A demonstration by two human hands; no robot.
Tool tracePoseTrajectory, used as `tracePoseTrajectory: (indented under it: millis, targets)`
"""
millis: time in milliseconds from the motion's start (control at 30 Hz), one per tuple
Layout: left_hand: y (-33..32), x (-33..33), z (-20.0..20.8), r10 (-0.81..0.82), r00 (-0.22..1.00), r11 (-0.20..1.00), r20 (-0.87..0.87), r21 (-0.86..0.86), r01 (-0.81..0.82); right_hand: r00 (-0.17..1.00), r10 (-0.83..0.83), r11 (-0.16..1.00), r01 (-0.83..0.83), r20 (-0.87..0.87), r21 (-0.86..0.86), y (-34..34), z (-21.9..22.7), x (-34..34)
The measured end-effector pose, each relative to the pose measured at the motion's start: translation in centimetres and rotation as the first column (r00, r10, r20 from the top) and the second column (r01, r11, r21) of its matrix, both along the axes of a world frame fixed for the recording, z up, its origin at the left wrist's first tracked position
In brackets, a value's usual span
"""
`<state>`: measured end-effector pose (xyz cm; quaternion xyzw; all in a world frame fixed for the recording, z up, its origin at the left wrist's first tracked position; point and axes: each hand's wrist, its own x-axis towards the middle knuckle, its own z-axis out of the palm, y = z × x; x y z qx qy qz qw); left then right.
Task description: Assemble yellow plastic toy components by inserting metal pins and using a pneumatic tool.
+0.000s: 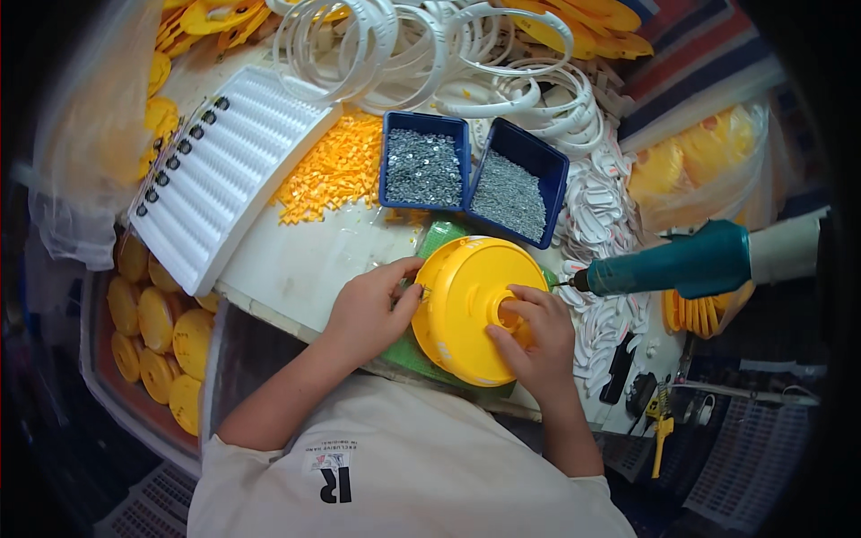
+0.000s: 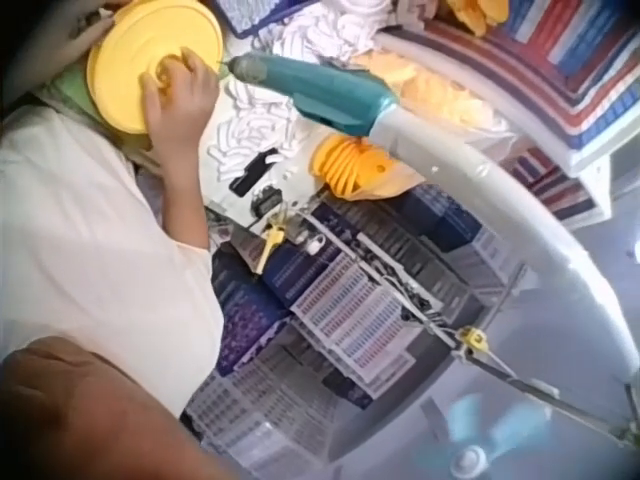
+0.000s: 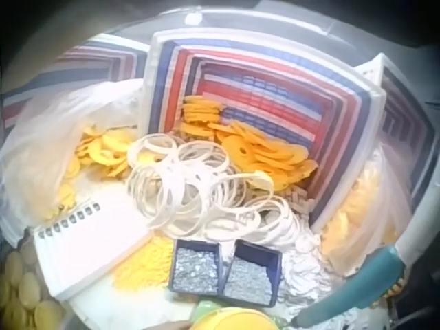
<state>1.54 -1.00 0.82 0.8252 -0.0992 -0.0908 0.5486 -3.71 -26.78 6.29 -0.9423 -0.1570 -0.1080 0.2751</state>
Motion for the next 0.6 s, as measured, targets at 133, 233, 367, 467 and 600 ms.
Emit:
tracePoseTrajectory:
  millis: [133,233,367,467,600]
  targets:
    - [0.5,0.4,0.0,-0.049,0.990,0.995,-0.132,-0.091,0.037,1.000,0.005,0.999,-0.005,-0.014,-0.035,0.4,-0.2,0.6]
    - [0.6,0.6,-0.7,-0.052,0.989,0.988,-0.139,-0.152,0.030,0.999,0.041,0.996,-0.042,-0.018,-0.081,0.6,-0.1,1.1]
    - [0.7,0.7,-1.0,-0.052,0.990,0.981,-0.131,-0.194,0.026,0.996,0.086,0.990,-0.089,-0.026,-0.110,0.8,0.5,1.5]
    - [0.8,0.8,-0.8,-0.063,0.981,0.986,-0.182,-0.163,0.033,0.992,0.123,0.981,-0.124,-0.014,-0.149,1.0,0.7,1.8]
    - [0.8,0.8,-1.0,-0.056,0.983,0.983,-0.178,-0.182,0.023,0.990,0.133,0.976,-0.137,-0.036,-0.168,1.2,0.7,2.1]
